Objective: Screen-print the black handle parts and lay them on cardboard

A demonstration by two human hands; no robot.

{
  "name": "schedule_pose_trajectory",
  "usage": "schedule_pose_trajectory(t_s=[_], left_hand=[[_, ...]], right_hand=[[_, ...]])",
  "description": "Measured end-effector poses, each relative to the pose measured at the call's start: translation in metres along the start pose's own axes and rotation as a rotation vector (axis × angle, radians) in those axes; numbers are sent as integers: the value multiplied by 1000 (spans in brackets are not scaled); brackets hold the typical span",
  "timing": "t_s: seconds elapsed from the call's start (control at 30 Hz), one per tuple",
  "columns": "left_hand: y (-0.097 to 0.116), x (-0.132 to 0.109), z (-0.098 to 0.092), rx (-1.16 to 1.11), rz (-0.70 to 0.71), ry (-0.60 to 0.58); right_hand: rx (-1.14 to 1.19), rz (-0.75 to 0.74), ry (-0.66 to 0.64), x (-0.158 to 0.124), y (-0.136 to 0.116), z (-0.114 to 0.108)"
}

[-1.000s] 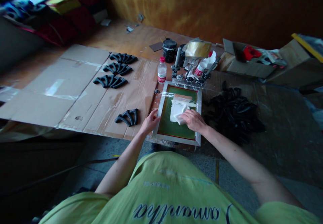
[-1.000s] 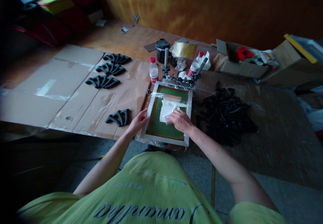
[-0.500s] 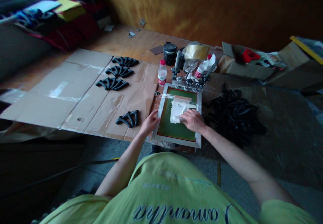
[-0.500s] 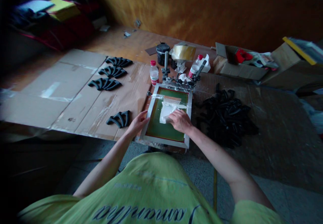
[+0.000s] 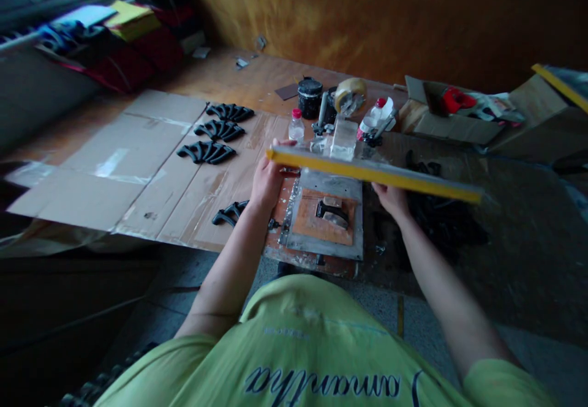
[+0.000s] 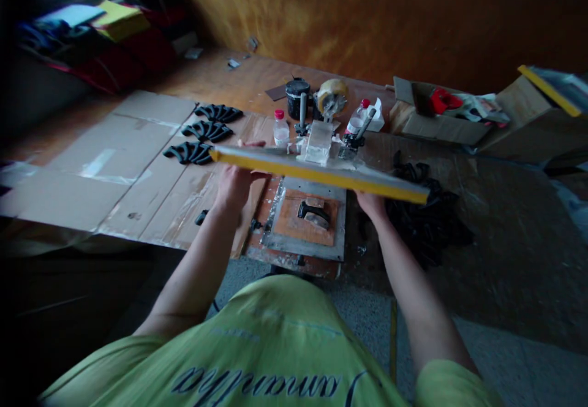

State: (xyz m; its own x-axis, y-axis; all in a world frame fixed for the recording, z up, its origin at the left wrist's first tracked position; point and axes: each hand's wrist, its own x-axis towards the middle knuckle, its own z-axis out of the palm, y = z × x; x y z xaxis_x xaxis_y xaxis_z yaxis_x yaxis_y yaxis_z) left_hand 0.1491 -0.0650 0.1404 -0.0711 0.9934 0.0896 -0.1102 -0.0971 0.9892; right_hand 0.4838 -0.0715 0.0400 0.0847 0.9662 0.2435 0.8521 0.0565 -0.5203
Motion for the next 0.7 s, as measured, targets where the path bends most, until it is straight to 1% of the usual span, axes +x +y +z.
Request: schedule_pose_trajectory(t_s=[0.03,0.1,0.17,0.2,0.23,0.27,0.3,0.33,0.37,0.4,0.43,0.47,0.5,0.53,0.57,0.6,0.63,0.67,0.7], left_hand=[[7,10,6,-1,22,-2],[17,27,13,-5,39,1],[18,33,16,-12,36,27],[13,30,15,-14,26,50],[5,24,14,-14,2,71],[-5,12,13,-11,-50,69],[-17,-3,13,0,-140,30],[-31,-20,13,12,-256,-33],[-45,-40,14,34,-416,-160],[-58,-60,16,61,-579,-286],[-69,-79,19,51,-678,-353],[-79,-96,22,7,-717,-349],[-86,-108,23,-46,-737,-313],[-92,-117,23,-101,-737,-249],[-96,-120,20,-143,-730,-174],[-99,-120,13,-162,-723,-98],[-103,-116,2,-153,-711,-17],[-106,-110,-14,-112,-689,71],[-110,-105,-32,-40,-661,169]], right_hand=[[-19,-36,-77,-16,-1,13],[-105,-131,-208,-44,-12,41],[-228,-197,-266,-61,-28,61],[-280,-195,-274,-65,-35,67],[-315,-163,-289,-66,-43,70],[-332,-114,-307,-67,-50,71],[-330,-61,-316,-68,-57,70],[-313,-17,-304,-69,-66,69],[-285,8,-269,-73,-76,67],[-252,2,-220,-78,-86,67],[-213,-44,-180,-85,-97,67],[-168,-127,-166,-92,-108,68],[-119,-236,-187,-98,-116,69],[-68,-352,-235,-103,-120,70],[-22,-450,-290,-105,-118,68],[9,-508,-330,-104,-110,64],[12,-516,-346,-100,-95,57],[-14,-473,-339,-93,-73,48],[-78,-387,-308,-84,-46,37]])
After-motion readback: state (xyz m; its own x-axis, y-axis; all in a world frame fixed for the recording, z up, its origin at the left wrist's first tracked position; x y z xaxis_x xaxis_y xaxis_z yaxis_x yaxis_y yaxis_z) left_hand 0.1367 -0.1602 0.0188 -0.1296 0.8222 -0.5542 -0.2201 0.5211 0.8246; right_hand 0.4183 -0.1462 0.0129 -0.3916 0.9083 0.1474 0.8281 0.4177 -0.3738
